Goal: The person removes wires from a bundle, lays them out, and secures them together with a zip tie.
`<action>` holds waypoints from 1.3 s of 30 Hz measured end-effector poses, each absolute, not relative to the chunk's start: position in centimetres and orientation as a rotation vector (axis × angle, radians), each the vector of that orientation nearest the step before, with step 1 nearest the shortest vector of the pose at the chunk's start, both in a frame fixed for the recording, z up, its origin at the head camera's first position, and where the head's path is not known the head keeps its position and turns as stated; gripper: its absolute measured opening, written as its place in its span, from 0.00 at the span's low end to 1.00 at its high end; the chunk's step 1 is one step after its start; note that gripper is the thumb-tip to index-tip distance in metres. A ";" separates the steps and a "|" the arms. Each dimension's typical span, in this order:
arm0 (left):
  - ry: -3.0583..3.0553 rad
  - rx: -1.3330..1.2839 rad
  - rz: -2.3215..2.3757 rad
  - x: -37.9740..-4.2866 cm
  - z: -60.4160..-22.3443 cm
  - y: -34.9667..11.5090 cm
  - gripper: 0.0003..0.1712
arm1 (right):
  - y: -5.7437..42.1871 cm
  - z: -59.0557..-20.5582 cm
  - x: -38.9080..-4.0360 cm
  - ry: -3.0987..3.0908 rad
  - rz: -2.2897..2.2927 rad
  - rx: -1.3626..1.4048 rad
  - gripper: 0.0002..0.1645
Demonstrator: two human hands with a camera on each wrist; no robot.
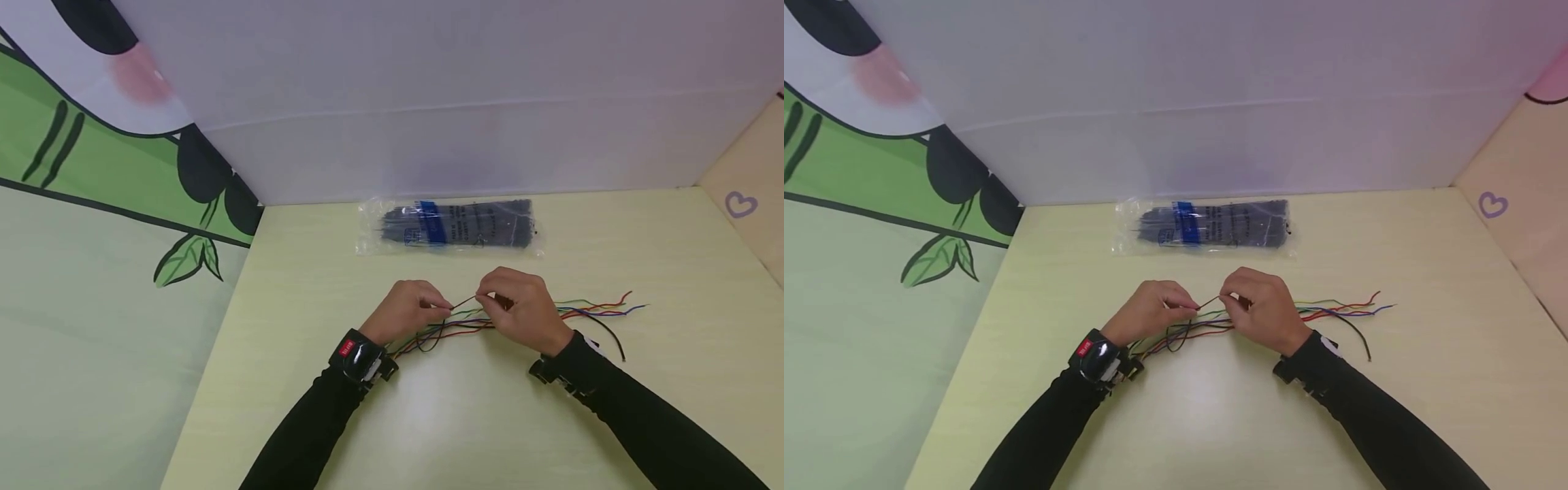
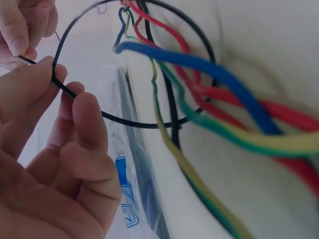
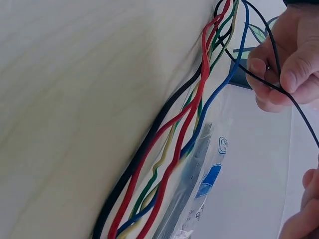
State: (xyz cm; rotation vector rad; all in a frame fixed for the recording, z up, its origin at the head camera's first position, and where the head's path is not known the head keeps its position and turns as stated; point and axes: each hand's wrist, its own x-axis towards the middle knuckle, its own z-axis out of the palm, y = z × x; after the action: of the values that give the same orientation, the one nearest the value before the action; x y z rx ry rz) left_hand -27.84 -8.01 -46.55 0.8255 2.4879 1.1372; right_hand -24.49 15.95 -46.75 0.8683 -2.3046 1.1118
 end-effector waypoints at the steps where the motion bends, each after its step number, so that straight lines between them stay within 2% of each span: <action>1: 2.486 0.817 1.143 -27.8 -46.6 -8.1 0.08 | 16.0 -46.8 -24.5 -2.305 1.116 0.866 0.10; 18: 2.512 0.739 1.136 -26.9 -47.3 -9.2 0.08 | 17.7 -46.3 -24.3 -2.242 1.157 0.780 0.15; 24: 2.539 0.766 1.146 -26.9 -47.8 -9.1 0.07 | 18.1 -45.8 -24.1 -2.413 1.246 0.779 0.12; 30: 2.574 0.774 1.132 -26.6 -47.8 -9.0 0.06 | 17.6 -45.8 -24.0 -2.785 1.534 0.798 0.33; 35: 2.574 0.756 1.151 -26.5 -47.8 -9.0 0.06 | 16.0 -46.9 -23.9 -2.727 1.526 0.990 0.22; 39: 2.563 0.756 1.175 -26.4 -47.8 -8.9 0.06 | 14.7 -47.6 -23.8 -2.561 1.570 0.997 0.14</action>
State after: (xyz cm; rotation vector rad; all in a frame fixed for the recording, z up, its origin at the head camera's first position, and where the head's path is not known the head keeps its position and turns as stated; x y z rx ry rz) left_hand -26.37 -8.92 -47.82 0.7559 2.5631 1.1746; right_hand -23.81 14.67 -47.56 0.9965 -2.5607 1.5702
